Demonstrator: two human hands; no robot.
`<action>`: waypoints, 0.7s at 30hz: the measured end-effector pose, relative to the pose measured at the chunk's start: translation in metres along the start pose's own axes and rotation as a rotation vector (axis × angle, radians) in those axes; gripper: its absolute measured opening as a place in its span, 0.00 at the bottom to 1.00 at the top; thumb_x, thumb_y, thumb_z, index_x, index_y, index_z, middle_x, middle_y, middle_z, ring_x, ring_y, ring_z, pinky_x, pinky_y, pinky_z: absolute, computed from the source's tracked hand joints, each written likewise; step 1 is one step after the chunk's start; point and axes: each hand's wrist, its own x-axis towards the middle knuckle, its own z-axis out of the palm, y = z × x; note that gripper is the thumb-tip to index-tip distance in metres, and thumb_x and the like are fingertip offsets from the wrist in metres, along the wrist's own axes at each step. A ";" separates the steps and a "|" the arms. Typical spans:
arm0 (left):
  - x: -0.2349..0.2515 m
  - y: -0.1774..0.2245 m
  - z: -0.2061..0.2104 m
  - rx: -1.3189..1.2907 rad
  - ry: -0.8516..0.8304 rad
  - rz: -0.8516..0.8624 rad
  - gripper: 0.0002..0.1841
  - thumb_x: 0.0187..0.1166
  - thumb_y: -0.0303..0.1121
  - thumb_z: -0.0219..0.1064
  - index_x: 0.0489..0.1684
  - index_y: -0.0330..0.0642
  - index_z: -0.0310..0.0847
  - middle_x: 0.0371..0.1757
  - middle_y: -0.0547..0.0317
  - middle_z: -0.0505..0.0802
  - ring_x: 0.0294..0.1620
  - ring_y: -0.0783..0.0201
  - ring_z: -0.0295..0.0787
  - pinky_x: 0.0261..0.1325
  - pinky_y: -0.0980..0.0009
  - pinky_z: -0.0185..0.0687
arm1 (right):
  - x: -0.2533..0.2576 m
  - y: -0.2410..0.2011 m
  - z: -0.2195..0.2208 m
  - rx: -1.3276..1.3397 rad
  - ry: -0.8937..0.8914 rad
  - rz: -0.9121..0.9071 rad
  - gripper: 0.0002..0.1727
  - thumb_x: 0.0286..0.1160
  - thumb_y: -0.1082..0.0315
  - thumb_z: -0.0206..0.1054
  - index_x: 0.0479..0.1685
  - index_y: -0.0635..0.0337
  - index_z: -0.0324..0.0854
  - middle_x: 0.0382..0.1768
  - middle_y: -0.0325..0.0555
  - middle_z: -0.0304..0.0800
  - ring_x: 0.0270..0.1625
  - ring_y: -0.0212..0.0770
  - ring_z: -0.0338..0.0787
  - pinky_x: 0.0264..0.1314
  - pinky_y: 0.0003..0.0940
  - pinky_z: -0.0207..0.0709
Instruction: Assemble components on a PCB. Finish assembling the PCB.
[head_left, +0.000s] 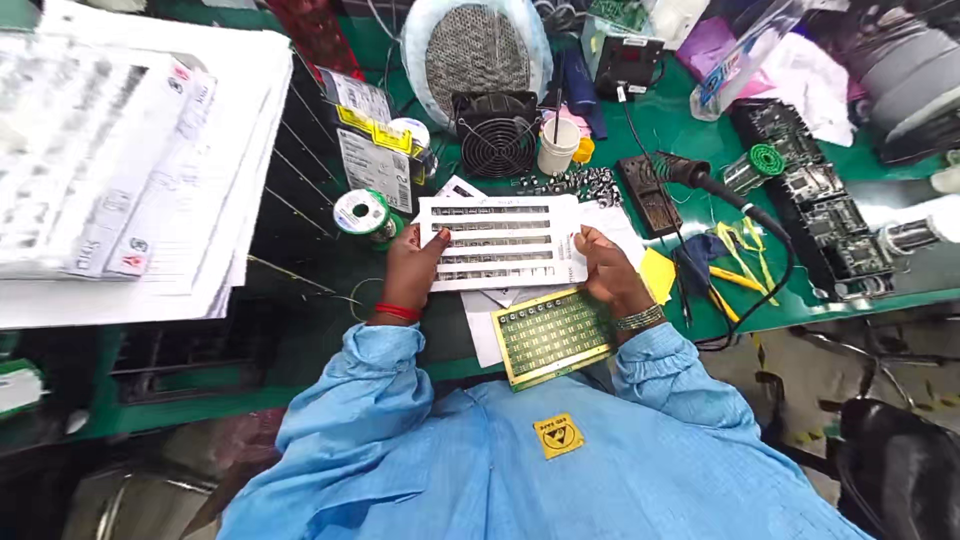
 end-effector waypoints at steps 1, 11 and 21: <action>0.000 0.000 0.001 0.001 -0.010 0.002 0.21 0.85 0.37 0.65 0.71 0.34 0.73 0.51 0.48 0.90 0.45 0.65 0.89 0.54 0.63 0.85 | 0.000 0.000 0.004 -0.069 0.066 0.003 0.11 0.83 0.75 0.60 0.60 0.60 0.74 0.39 0.43 0.90 0.37 0.35 0.92 0.43 0.34 0.89; -0.010 -0.004 0.008 0.058 -0.048 0.108 0.27 0.85 0.37 0.62 0.78 0.29 0.65 0.65 0.42 0.85 0.58 0.67 0.87 0.63 0.65 0.84 | -0.014 0.006 0.068 -1.476 0.328 -0.612 0.14 0.67 0.80 0.66 0.51 0.68 0.91 0.48 0.64 0.93 0.49 0.64 0.94 0.44 0.55 0.87; 0.001 -0.012 -0.007 0.012 -0.126 0.130 0.27 0.86 0.37 0.61 0.76 0.28 0.61 0.52 0.60 0.83 0.44 0.85 0.83 0.52 0.81 0.82 | -0.001 -0.031 0.027 -0.462 0.164 -0.093 0.22 0.94 0.65 0.50 0.48 0.80 0.81 0.40 0.59 0.84 0.42 0.43 0.82 0.51 0.41 0.76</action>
